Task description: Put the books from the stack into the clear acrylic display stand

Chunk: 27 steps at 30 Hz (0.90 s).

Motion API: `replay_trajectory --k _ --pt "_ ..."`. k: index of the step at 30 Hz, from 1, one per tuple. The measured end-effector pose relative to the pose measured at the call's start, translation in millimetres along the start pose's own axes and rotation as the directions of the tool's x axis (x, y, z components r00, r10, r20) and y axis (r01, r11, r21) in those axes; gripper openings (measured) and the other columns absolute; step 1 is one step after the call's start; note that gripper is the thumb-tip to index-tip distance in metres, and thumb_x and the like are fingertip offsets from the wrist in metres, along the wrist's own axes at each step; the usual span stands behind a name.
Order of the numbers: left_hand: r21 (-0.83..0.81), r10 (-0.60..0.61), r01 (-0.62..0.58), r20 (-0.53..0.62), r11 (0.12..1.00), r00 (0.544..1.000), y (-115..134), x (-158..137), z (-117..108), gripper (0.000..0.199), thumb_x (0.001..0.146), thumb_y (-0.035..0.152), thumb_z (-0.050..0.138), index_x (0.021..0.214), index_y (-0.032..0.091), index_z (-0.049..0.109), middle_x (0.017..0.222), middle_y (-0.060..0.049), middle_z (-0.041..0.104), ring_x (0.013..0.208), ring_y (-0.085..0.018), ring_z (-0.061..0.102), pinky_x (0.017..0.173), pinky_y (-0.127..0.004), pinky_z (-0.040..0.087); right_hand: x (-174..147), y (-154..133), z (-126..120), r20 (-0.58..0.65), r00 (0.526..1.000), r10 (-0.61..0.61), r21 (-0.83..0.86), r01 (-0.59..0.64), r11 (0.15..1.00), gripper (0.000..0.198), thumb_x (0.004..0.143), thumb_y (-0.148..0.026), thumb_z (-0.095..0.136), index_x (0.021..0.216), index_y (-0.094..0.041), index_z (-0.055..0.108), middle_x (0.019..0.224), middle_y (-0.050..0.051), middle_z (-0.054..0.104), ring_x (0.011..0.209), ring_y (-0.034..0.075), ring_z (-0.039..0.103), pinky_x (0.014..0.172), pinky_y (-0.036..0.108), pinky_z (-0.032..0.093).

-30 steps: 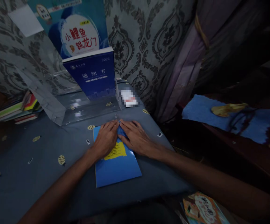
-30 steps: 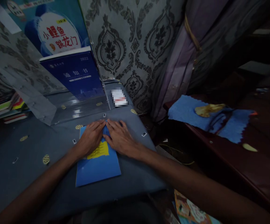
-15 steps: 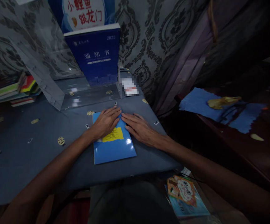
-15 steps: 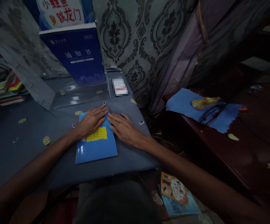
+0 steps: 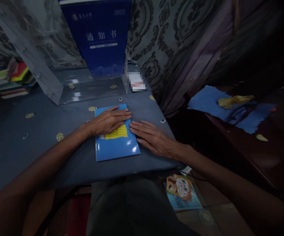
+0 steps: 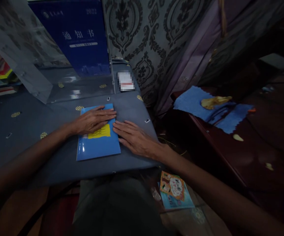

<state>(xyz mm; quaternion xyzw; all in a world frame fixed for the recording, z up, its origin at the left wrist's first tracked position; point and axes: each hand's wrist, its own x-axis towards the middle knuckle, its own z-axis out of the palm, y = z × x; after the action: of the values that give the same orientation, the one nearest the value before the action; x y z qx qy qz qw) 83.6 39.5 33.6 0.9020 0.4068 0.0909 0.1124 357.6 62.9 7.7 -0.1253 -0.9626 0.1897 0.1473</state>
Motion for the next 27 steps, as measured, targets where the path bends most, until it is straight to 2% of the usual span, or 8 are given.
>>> replay_trajectory --k 10,14,19,23,27 --pt "-0.063 0.082 -0.083 -0.015 0.995 0.996 29.6 -13.6 1.8 0.043 0.107 0.030 0.037 0.147 0.022 0.051 0.153 -0.005 0.053 0.149 -0.019 0.039 0.128 -0.049 0.020 -23.1 -19.2 -3.2 0.045 0.999 -0.020 0.013 0.019 1.000 0.047 0.107 -0.033 0.037 0.151 -0.020 0.047 0.156 0.009 0.050 0.147 0.023 0.043 0.122 0.051 0.035" --pt "-0.063 0.099 -0.098 0.006 0.993 0.995 39.6 -17.2 2.5 0.043 0.107 0.031 0.037 0.147 0.023 0.051 0.153 -0.005 0.052 0.148 -0.020 0.040 0.128 -0.049 0.020 -28.6 -25.5 -1.2 -0.035 0.997 -0.076 -0.021 0.075 0.997 0.046 0.106 -0.029 0.041 0.150 -0.018 0.049 0.149 0.012 0.057 0.143 0.025 0.048 0.119 0.053 0.040" --pt "-0.060 0.176 -0.176 -0.001 0.983 0.984 50.3 -21.5 3.0 0.043 0.108 0.031 0.038 0.146 0.018 0.052 0.152 -0.009 0.053 0.147 -0.020 0.042 0.127 -0.047 0.023 -36.2 -37.5 -1.2 -0.127 0.980 -0.155 -0.056 0.149 0.987 0.043 0.103 -0.023 0.049 0.145 -0.012 0.053 0.138 0.016 0.066 0.135 0.027 0.056 0.113 0.053 0.046" --pt "-0.081 0.186 -0.185 0.006 0.979 0.983 57.5 -25.9 4.8 0.043 0.107 0.030 0.040 0.147 0.021 0.052 0.152 -0.007 0.052 0.148 -0.021 0.041 0.128 -0.048 0.023 -42.3 -47.9 -0.3 -0.157 0.975 -0.155 -0.071 0.145 0.987 0.044 0.102 -0.020 0.051 0.145 -0.011 0.052 0.135 0.017 0.068 0.133 0.026 0.058 0.111 0.051 0.049" --pt "-0.097 0.195 -0.194 0.002 0.976 0.981 61.9 -29.4 6.7 0.044 0.107 0.031 0.041 0.149 0.020 0.049 0.153 -0.008 0.052 0.148 -0.022 0.040 0.128 -0.050 0.022 -45.7 -52.5 4.9 -0.197 0.968 -0.154 -0.090 0.138 0.986 0.044 0.100 -0.017 0.055 0.143 -0.010 0.052 0.132 0.017 0.069 0.131 0.027 0.060 0.109 0.049 0.051"
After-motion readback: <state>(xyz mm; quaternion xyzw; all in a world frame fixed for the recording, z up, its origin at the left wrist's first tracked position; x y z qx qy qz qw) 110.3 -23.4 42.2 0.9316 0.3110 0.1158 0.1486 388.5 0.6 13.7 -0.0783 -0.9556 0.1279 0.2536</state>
